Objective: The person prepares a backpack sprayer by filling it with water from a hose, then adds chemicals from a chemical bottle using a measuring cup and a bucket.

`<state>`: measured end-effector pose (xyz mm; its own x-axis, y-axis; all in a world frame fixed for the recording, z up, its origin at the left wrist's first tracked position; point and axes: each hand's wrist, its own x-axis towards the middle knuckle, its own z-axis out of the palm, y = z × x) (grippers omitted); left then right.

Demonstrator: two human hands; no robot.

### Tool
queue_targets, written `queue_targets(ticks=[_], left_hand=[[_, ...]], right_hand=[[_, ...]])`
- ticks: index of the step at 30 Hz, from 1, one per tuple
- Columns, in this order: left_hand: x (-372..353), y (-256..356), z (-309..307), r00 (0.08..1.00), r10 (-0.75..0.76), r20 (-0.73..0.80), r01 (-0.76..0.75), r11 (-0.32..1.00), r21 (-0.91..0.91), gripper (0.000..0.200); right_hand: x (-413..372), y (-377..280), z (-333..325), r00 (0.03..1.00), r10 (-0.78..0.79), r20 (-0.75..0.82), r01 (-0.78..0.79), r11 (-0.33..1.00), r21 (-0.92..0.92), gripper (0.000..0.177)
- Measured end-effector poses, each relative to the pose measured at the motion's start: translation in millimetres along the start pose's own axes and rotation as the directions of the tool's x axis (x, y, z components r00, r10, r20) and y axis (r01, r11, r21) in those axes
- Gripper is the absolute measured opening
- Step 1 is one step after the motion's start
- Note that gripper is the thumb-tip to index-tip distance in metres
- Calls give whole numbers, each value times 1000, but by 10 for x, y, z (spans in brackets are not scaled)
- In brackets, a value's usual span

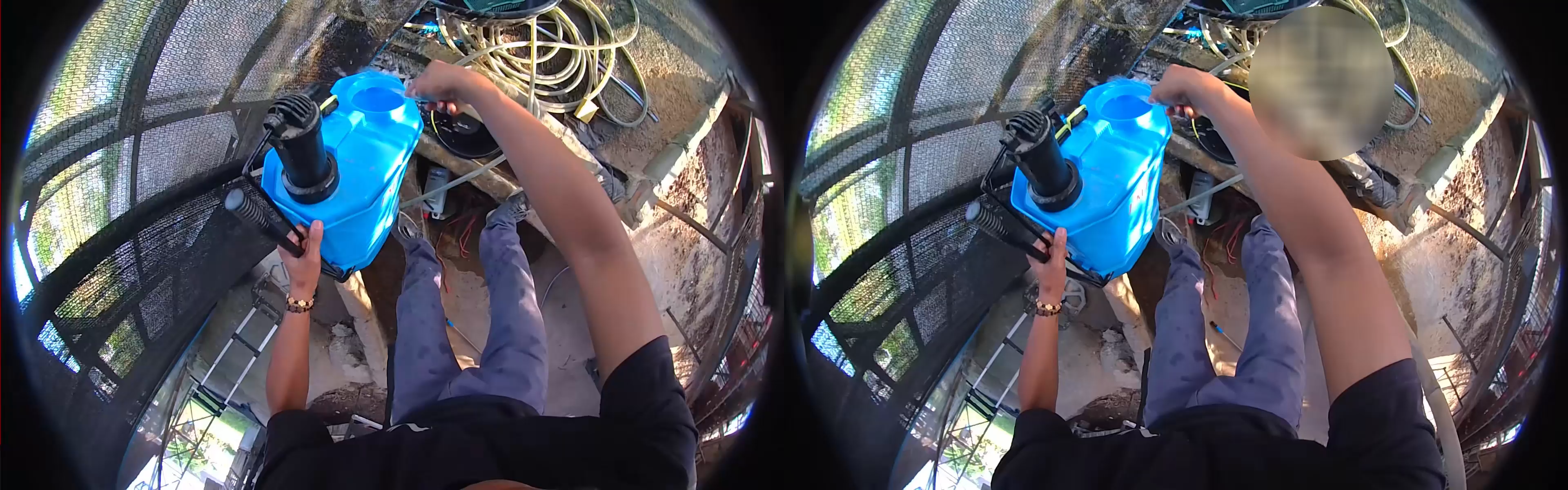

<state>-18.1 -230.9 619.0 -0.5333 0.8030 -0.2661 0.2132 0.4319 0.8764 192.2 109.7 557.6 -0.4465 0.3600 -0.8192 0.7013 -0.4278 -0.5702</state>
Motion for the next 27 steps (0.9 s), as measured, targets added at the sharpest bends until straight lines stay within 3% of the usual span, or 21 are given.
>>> queue_targets(ticks=[3, 9, 15, 17, 20, 24, 27], left_hand=[[-122, 208, -13, 999, 36, 18, -37, 999, 11, 50], [-376, 293, -180, 994, 70, 78, -69, 997, -16, 39], [-554, 580, -350, 949, 276, 154, -314, 885, 345, 53], [-687, 605, -423, 931, 326, 164, -364, 845, 391, 52], [-813, 662, -501, 961, 221, 166, -265, 909, 322, 51], [-988, 495, -546, 996, -2, 91, -17, 980, 199, 41], [-1088, 258, -569, 992, -82, 93, 66, 984, 164, 34]], right_hand=[[149, -206, -7, 985, 61, 163, -37, 988, -151, 28], [321, 21, -2, 960, 4, 280, 58, 976, -211, 16], [215, 249, 408, 922, -119, 369, 242, 920, -307, 30], [178, 321, 554, 939, -179, 295, 292, 867, -405, 34], [126, 394, 739, 937, -175, 302, 322, 771, -549, 28], [4, 330, 859, 854, -28, 519, 266, 881, -391, 22], [85, 354, 773, 874, -89, 478, 231, 941, -247, 22]])
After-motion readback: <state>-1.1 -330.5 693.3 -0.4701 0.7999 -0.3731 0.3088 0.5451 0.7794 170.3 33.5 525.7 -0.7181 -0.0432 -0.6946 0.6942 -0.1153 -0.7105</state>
